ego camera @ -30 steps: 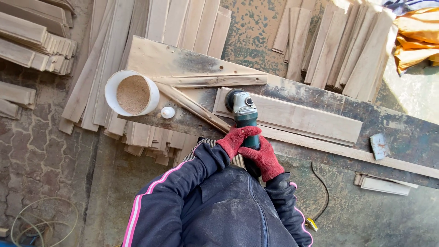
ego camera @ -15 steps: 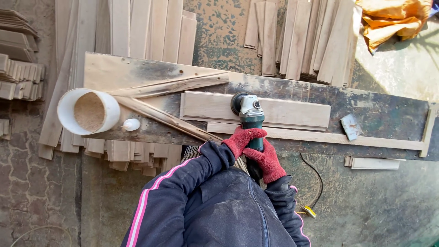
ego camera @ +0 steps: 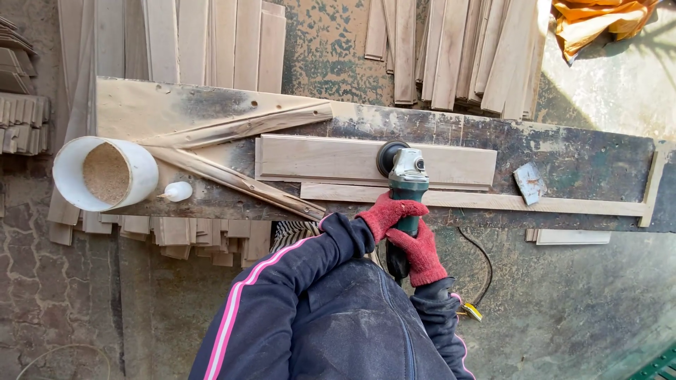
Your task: Sanding wooden planks using an angle grinder with a sanding disc.
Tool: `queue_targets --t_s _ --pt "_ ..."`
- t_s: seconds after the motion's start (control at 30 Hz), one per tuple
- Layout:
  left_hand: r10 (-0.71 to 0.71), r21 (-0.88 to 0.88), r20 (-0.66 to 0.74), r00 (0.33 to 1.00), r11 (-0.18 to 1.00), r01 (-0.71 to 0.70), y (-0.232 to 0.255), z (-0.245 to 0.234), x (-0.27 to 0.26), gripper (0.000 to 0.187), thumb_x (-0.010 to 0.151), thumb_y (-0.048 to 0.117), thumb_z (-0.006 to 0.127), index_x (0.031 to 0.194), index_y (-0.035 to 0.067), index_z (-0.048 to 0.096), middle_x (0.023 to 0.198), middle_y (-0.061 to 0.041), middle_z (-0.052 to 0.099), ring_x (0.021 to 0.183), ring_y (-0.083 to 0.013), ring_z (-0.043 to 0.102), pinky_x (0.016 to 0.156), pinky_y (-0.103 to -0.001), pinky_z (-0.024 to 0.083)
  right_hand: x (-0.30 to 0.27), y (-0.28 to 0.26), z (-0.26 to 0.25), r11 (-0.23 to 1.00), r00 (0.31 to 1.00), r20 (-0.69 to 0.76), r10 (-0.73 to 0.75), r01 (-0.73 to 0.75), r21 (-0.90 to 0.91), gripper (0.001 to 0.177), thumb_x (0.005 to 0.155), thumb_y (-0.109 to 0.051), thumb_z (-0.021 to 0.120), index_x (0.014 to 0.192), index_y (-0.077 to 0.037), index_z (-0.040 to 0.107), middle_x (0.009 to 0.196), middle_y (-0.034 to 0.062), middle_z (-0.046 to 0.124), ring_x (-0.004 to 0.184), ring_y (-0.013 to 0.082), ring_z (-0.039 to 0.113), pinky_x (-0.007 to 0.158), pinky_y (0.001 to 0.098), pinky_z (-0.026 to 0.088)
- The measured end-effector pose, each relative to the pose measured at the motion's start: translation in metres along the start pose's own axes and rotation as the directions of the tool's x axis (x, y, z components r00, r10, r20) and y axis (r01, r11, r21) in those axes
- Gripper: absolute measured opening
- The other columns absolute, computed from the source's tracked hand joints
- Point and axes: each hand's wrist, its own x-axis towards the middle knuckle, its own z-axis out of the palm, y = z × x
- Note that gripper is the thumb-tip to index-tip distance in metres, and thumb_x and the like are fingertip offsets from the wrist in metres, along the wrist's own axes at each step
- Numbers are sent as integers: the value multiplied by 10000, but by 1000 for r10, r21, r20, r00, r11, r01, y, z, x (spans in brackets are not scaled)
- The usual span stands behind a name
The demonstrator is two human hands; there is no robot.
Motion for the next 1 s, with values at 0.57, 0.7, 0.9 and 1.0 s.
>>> queue_targets --t_s 0.57,0.7,0.9,1.0 --pt "101 -164 -177 979 978 -131 48 -125 -42 726 515 113 998 1154 0 672 884 -219 707 877 -410 730 793 -540 599 -13 -34 119 969 961 263 -86 141 -201 627 564 -389 999 1046 -98 722 915 163 720 925 283 672 855 429 520" --pt "118 -243 -186 975 956 -162 65 -152 -45 724 547 80 982 1181 -29 650 870 -249 695 829 -426 733 753 -546 606 -30 -69 146 957 951 297 -86 161 -239 660 575 -403 980 1076 -64 717 944 191 714 956 313 667 875 461 515" --pt "127 -267 -204 971 947 -180 75 -160 -60 699 579 75 963 1185 -44 637 851 -245 688 831 -398 743 722 -529 623 -42 -92 157 929 936 350 -38 162 -332 654 580 -425 967 1090 -97 724 948 188 726 971 331 698 874 444 527" --pt "93 -299 -237 967 940 -164 74 -148 -73 760 542 108 982 1196 -35 622 852 -215 670 851 -381 745 730 -517 629 -36 -91 145 946 936 350 -30 140 -293 663 536 -429 989 1060 -117 728 925 160 727 941 299 691 859 422 535"
